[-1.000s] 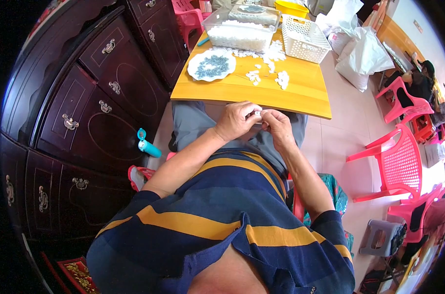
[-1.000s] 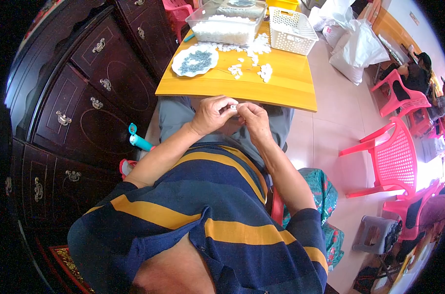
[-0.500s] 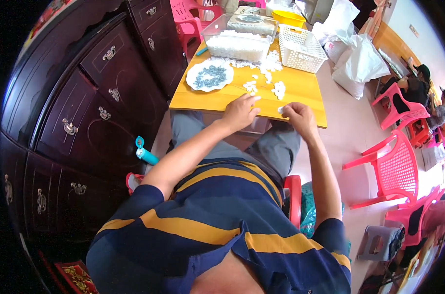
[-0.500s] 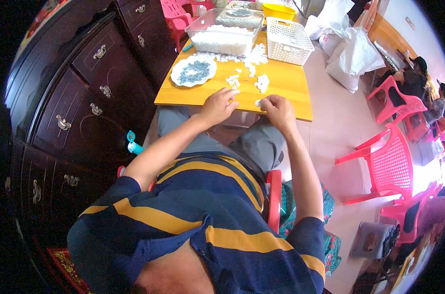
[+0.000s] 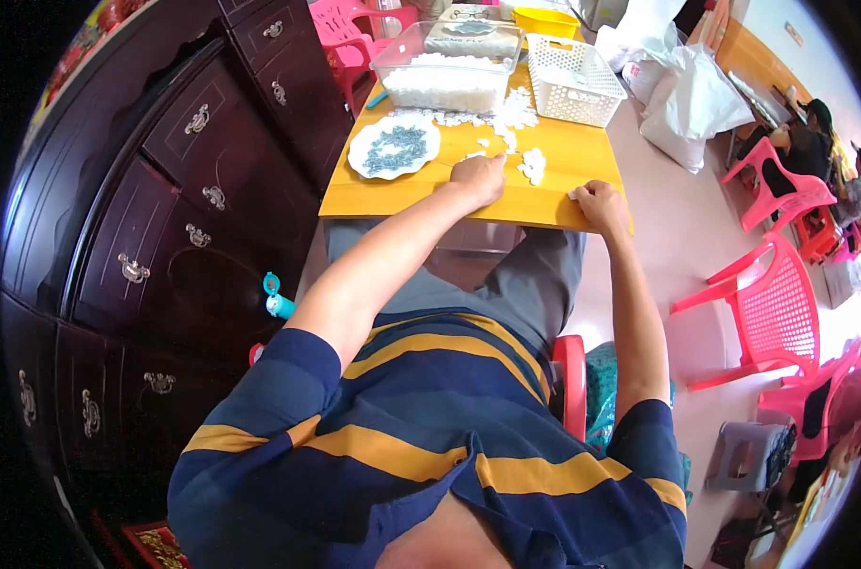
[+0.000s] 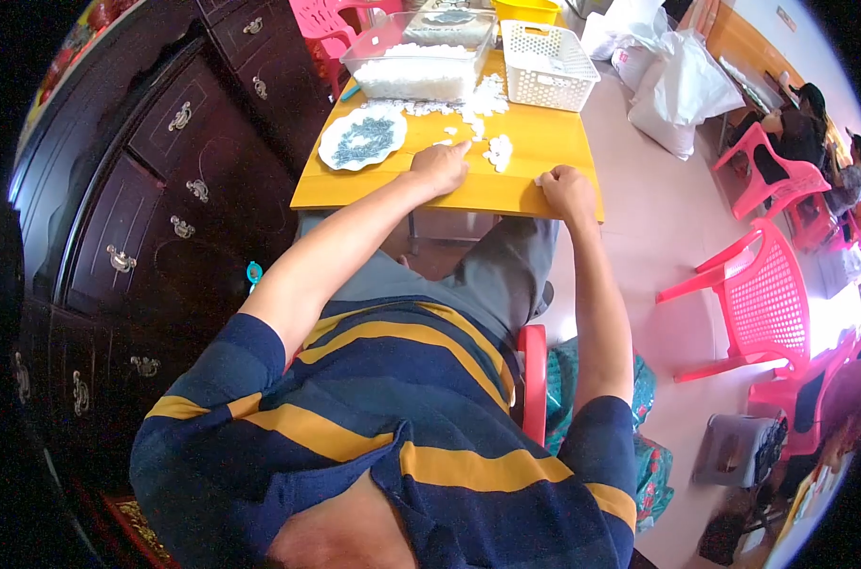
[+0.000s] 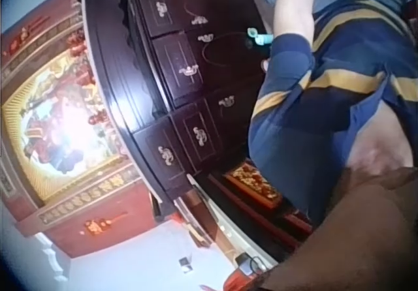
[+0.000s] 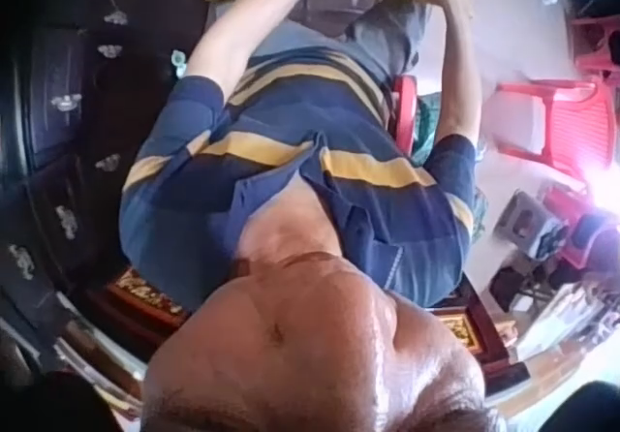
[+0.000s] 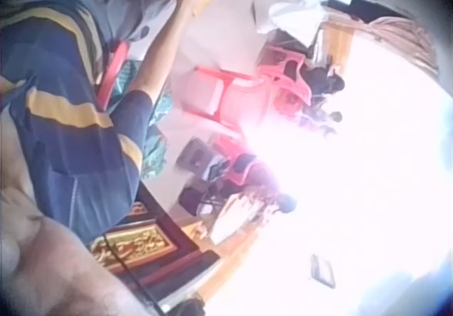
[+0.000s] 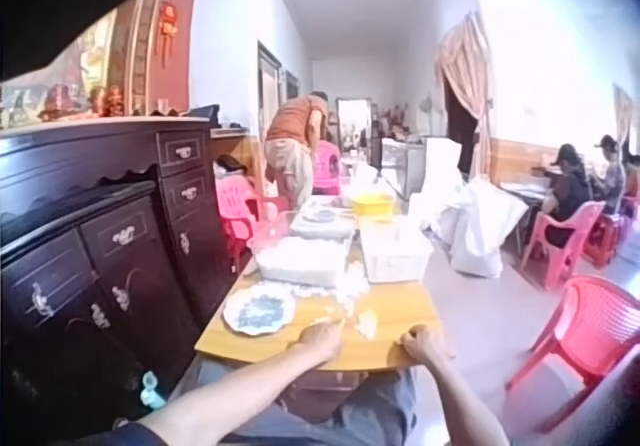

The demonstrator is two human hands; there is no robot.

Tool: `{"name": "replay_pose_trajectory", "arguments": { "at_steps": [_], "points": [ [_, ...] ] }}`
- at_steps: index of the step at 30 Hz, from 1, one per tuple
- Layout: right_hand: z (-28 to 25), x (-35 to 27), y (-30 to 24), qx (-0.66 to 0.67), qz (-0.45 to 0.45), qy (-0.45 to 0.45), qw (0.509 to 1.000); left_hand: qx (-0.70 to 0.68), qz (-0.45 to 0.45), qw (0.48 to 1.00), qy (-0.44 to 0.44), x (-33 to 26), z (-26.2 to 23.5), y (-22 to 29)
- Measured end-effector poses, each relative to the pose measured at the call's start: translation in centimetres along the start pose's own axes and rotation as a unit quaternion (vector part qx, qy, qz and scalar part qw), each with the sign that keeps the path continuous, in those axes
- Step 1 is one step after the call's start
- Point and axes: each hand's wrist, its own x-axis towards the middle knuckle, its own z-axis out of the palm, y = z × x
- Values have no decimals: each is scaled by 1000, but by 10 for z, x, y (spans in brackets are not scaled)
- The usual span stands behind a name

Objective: Assembling small plastic rings with metal inserts by hand.

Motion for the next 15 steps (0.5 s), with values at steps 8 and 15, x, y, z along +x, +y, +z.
{"name": "replay_pose_trajectory", "arguments": {
  "at_steps": [8, 15],
  "points": [
    [3, 11, -1, -54, 13, 13, 998, 7, 8, 999, -42, 7, 4, 1],
    [7, 6, -4, -94, -22, 94, 991, -33, 88, 994, 52, -37, 12, 12]
  ]
}}
